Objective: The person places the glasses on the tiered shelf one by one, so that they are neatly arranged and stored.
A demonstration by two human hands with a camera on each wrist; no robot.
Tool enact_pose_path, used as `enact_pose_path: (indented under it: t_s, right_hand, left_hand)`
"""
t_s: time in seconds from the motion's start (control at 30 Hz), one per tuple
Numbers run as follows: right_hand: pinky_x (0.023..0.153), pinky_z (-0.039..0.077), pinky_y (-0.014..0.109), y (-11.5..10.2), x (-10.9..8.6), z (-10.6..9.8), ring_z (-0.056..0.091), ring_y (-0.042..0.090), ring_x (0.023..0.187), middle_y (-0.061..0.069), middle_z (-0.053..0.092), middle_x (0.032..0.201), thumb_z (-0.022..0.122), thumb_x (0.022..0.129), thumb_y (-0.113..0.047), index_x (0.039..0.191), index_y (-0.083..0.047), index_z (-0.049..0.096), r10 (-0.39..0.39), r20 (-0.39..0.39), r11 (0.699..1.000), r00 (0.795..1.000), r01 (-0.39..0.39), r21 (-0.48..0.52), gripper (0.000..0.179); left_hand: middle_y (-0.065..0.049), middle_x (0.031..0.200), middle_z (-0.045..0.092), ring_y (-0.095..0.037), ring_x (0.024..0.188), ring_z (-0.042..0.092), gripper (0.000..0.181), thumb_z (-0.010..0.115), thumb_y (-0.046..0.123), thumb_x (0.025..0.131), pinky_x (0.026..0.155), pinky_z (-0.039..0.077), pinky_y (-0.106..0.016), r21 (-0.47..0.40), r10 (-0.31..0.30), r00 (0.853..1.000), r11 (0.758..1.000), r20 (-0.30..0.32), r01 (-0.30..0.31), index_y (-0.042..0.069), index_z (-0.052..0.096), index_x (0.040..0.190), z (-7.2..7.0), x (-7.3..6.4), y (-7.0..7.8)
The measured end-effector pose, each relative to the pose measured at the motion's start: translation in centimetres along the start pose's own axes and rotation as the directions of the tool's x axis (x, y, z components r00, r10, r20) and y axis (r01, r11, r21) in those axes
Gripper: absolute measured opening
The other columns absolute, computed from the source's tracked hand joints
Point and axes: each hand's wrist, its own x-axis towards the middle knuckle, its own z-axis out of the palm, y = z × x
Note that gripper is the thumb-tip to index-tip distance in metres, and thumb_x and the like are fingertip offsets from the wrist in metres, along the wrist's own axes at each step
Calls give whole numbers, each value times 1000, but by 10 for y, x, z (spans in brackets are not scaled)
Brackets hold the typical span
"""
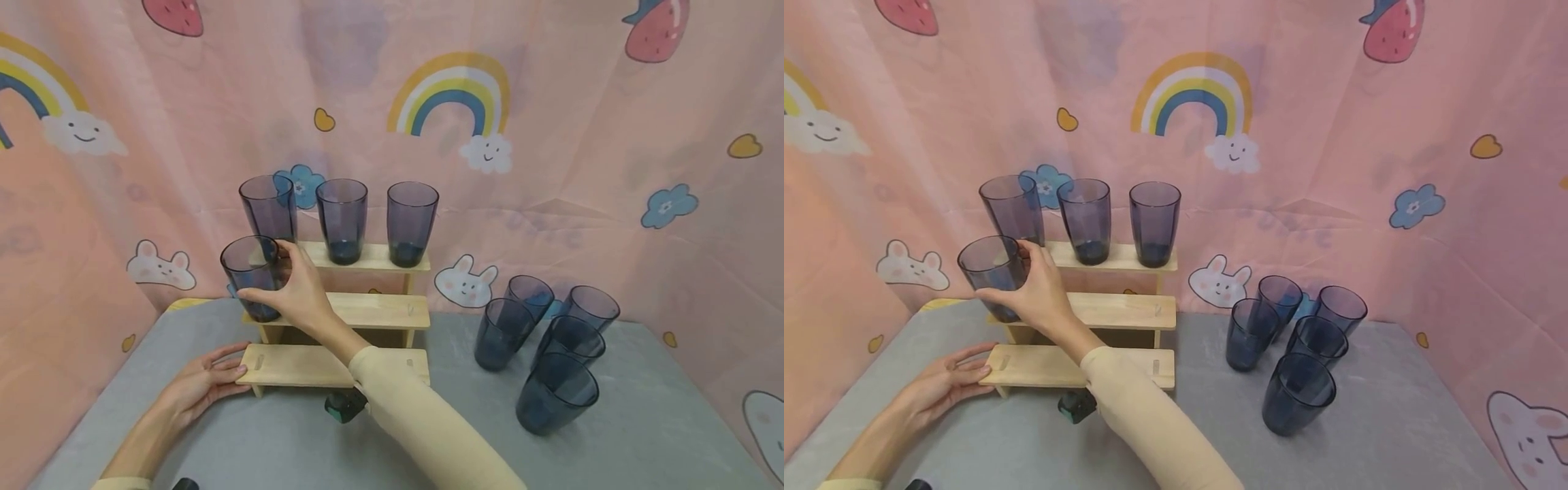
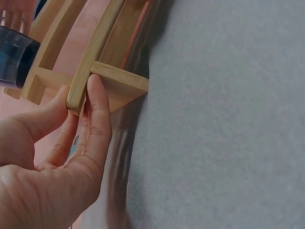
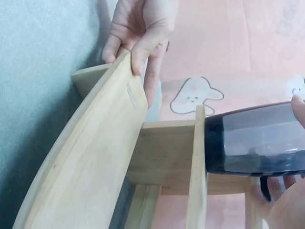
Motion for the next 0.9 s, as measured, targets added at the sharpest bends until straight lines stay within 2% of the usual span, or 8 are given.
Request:
enact_pose_path:
  t_s: [0.17,0.27,0.43,0.6,0.73,0.9]
  right_hand:
    - [108,44,37,-13,-8,-19,42,17,134,3,42,147,83,80,-36,155,-18,26,88,28,996,996,-88,4,96]
    - [110,41,42,-21,-15,-40,38,18,137,5,39,150,81,82,-33,155,-18,26,73,44,997,996,-74,36,93]
    - [109,43,39,-32,-29,-78,39,20,136,10,40,148,79,85,-27,154,-15,26,26,81,999,996,-30,42,89]
    - [107,45,40,-36,-41,-119,40,22,135,11,42,147,77,87,-24,153,-11,30,2,107,999,994,3,-49,82]
    - [108,44,45,-32,-47,-157,39,27,136,14,40,148,76,88,-19,152,-7,31,-24,126,991,992,40,-130,79]
    - [110,40,51,-22,-54,-208,35,32,139,16,33,152,74,89,-18,154,-9,25,32,120,976,992,-5,-219,82]
  left_hand:
    - [-2,114,62,-20,102,65,81,61,4,97,90,57,-37,-16,-2,1000,1000,-6,1,-5,5,154,2,0,0]
    - [-2,114,62,-20,102,65,81,61,4,96,89,57,-37,-21,-6,1000,1000,-16,6,-5,5,155,4,0,0]
    - [-2,113,62,-19,101,66,82,62,3,96,89,57,-37,-19,-13,1000,1000,-26,12,-5,6,155,2,-1,0]
    - [-1,112,62,-19,101,66,82,62,3,96,89,58,-37,-20,-12,999,1000,-30,12,-5,6,155,0,-1,-1]
    - [-2,113,62,-20,101,66,82,62,3,95,89,57,-37,-17,-10,999,1000,-31,9,-5,6,155,1,-1,-1]
    - [-2,113,61,-19,101,66,81,62,2,96,89,58,-37,-12,-14,999,1000,-39,14,-5,6,155,3,0,-2]
